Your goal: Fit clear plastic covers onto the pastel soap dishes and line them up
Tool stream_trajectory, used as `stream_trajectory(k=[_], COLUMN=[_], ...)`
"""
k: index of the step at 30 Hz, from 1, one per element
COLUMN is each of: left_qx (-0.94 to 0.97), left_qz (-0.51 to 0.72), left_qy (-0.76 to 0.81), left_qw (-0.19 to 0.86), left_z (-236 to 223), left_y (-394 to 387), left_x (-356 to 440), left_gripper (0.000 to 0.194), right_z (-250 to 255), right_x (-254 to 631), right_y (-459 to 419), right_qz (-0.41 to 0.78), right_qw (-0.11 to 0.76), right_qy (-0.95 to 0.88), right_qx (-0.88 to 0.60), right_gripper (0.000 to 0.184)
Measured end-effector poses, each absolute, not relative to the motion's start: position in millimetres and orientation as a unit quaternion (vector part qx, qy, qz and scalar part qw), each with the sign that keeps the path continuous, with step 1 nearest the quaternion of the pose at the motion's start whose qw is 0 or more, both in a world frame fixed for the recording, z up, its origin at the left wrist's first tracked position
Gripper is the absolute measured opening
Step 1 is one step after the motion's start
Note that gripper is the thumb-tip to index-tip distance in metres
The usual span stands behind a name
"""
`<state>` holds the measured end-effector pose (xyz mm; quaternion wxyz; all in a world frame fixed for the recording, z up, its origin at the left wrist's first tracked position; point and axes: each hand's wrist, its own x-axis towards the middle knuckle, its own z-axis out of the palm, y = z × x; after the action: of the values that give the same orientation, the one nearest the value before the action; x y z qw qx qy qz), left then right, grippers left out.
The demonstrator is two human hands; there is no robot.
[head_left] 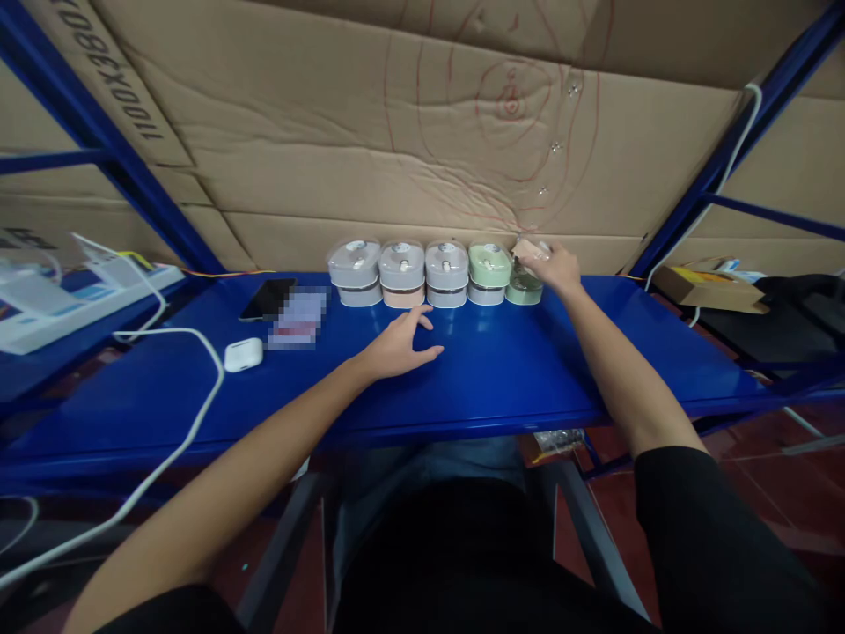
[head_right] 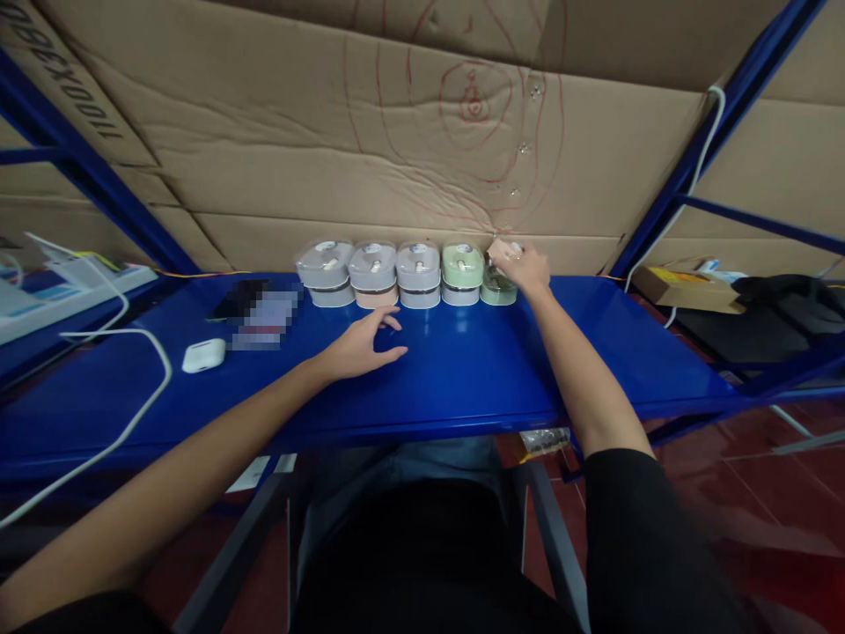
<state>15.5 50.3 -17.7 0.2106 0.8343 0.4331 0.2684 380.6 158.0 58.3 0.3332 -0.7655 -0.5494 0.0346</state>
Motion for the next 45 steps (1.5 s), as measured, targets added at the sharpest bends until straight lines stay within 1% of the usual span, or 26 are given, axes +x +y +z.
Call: stream_trajectory(k=[3, 8, 11, 14, 16, 18, 20, 21, 22, 24, 26, 28, 30, 32, 34, 35, 37, 38, 40, 43, 44, 45], left_qx=[0.836, 0.837, 0.841, 0.84, 0.84, 0.841, 0.841, 0.84, 0.839, 0.838, 0.837, 0.837, 0.834, 0.817, 0.779, 0.755, 0.719, 0.712, 0.722, 0.748, 0.753, 0.76], left_qz=[0.26, 0.253, 0.253, 0.259, 0.263, 0.265, 0.265, 0.266, 0.268, 0.274, 0.277, 0.279, 0.294, 0.334, 0.395, 0.424, 0.458, 0.454, 0.408, 0.32, 0.309, 0.311], left_qy=[0.437, 0.44, 0.435, 0.432, 0.43, 0.43, 0.432, 0.433, 0.433, 0.43, 0.428, 0.43, 0.428, 0.431, 0.434, 0.426, 0.389, 0.365, 0.337, 0.34, 0.347, 0.355], left_qw=[0.208, 0.203, 0.201, 0.202, 0.201, 0.194, 0.191, 0.191, 0.193, 0.198, 0.197, 0.193, 0.189, 0.189, 0.224, 0.26, 0.35, 0.391, 0.445, 0.472, 0.465, 0.447], left_z=[-17.8, -18.6, -20.0, -22.0, -23.3, -24.5, -25.2, -25.3, -25.4, -25.5, -25.7, -26.1, -26.2, -25.2, -22.0, -19.4, -13.0, -9.7, -4.1, -2.3, -3.7, -6.0], left_y=[50.2, 51.6, 52.9, 54.4, 55.3, 56.0, 56.6, 56.8, 56.9, 57.0, 56.9, 57.2, 58.4, 60.7, 63.2, 64.0, 63.8, 62.7, 59.0, 52.7, 50.9, 49.2], left_x=[14.9, 14.0, 13.6, 13.4, 13.3, 13.1, 12.8, 12.6, 12.4, 12.1, 12.1, 12.4, 12.3, 11.0, 7.8, 5.6, 0.6, -1.7, -4.6, -3.1, -0.9, 1.9], left_gripper=[0.082, 0.083, 0.082, 0.079, 0.079, 0.079, 0.079, 0.079, 0.079, 0.08, 0.08, 0.079, 0.076, 0.07, 0.066, 0.066, 0.07, 0.075, 0.086, 0.098, 0.099, 0.101], right_z=[46.5, 39.3, 45.8, 53.7, 54.8, 51.5, 45.4, 42.0, 38.6, 32.5, 27.6, 24.7, 24.3, 26.9, 31.7, 34.2, 37.4, 37.4, 33.7, 21.4, 16.9, 12.6], right_x=[375.1, 376.9, 372.9, 350.0, 323.0, 291.8, 264.0, 253.4, 245.8, 239.4, 242.4, 250.9, 261.6, 273.2, 284.2, 289.0, 296.2, 298.4, 301.0, 304.6, 306.7, 309.0], right_y=[159.2, 156.6, 149.2, 141.3, 141.3, 146.9, 155.6, 159.5, 162.2, 162.2, 154.1, 138.9, 119.4, 98.3, 77.7, 68.2, 52.3, 46.3, 39.0, 39.0, 41.2, 44.0], right_qz=[0.022, 0.0, -0.059, -0.133, -0.152, -0.156, -0.159, -0.16, -0.162, -0.16, -0.159, -0.159, -0.154, -0.136, -0.108, -0.09, -0.045, -0.021, 0.029, 0.084, 0.095, 0.104], right_qw=[0.315, 0.337, 0.352, 0.366, 0.338, 0.277, 0.218, 0.193, 0.175, 0.16, 0.166, 0.176, 0.189, 0.223, 0.276, 0.305, 0.354, 0.37, 0.375, 0.347, 0.333, 0.318], right_qy=[-0.56, -0.574, -0.575, -0.67, -0.774, -0.852, -0.883, -0.886, -0.885, -0.881, -0.885, -0.892, -0.898, -0.897, -0.89, -0.888, -0.888, -0.891, -0.899, -0.907, -0.909, -0.912], right_qx=[-0.766, -0.746, -0.736, -0.632, -0.513, -0.415, -0.384, -0.39, -0.401, -0.415, -0.406, -0.384, -0.366, -0.357, -0.345, -0.333, -0.29, -0.263, -0.224, -0.222, -0.23, -0.237], right_gripper=[0.082, 0.075, 0.078, 0.08, 0.086, 0.103, 0.118, 0.12, 0.118, 0.104, 0.088, 0.079, 0.077, 0.079, 0.082, 0.083, 0.08, 0.076, 0.068, 0.058, 0.059, 0.064])
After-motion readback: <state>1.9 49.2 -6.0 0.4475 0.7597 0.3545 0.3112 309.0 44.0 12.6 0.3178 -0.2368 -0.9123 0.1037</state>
